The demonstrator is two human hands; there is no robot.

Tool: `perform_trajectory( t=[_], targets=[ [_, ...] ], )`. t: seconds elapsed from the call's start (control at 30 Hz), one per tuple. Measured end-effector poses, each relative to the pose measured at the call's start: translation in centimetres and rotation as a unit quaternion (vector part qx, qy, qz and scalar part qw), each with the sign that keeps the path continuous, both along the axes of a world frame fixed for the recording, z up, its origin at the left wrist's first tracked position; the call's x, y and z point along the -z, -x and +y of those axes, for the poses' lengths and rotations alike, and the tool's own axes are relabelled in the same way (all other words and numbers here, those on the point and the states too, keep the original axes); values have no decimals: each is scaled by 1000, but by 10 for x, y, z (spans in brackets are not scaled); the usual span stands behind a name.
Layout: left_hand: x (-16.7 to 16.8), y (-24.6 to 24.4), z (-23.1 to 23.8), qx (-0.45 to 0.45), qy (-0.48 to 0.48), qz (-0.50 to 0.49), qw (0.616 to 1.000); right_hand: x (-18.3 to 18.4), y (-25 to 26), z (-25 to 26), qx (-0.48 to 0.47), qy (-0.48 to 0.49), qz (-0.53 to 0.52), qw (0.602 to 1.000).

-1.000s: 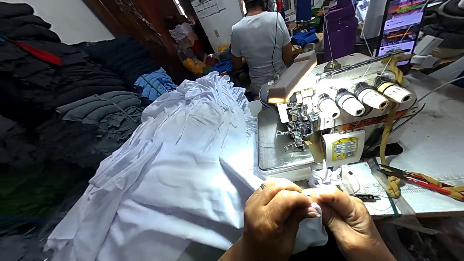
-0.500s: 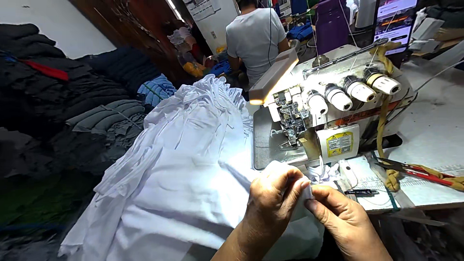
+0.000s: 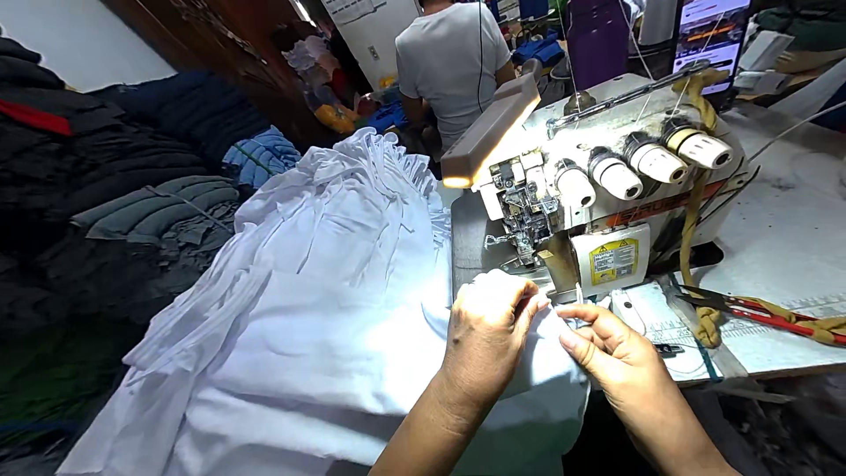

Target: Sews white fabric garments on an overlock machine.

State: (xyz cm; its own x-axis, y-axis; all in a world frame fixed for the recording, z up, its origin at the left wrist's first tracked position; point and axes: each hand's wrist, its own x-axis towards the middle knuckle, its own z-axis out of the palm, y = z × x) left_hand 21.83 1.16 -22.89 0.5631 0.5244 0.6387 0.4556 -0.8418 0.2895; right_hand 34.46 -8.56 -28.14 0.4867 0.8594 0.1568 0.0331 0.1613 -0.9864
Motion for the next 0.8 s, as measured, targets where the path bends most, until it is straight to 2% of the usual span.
perform_trajectory(
  t=[0.2,0.37,0.5,0.6,0.8],
  targets=[
    [-6,-9,5,-47,32,4,998,-4,-1,8,26,-51,-90,994],
    [-5,-12,17,-66,51,-12,996,-5,-6,22,76,-106,-242,962],
    [-8,-4,14,-73,-36,43,996,-2,-7,26,107,-129,-327,930],
    [-10,4,7,-82,-70,91,990,0,-6,24,115,-127,-347,922],
    [-6,-6,20,-97,-10,41,994,-9,-8,29,137,-79,-426,891]
  ],
)
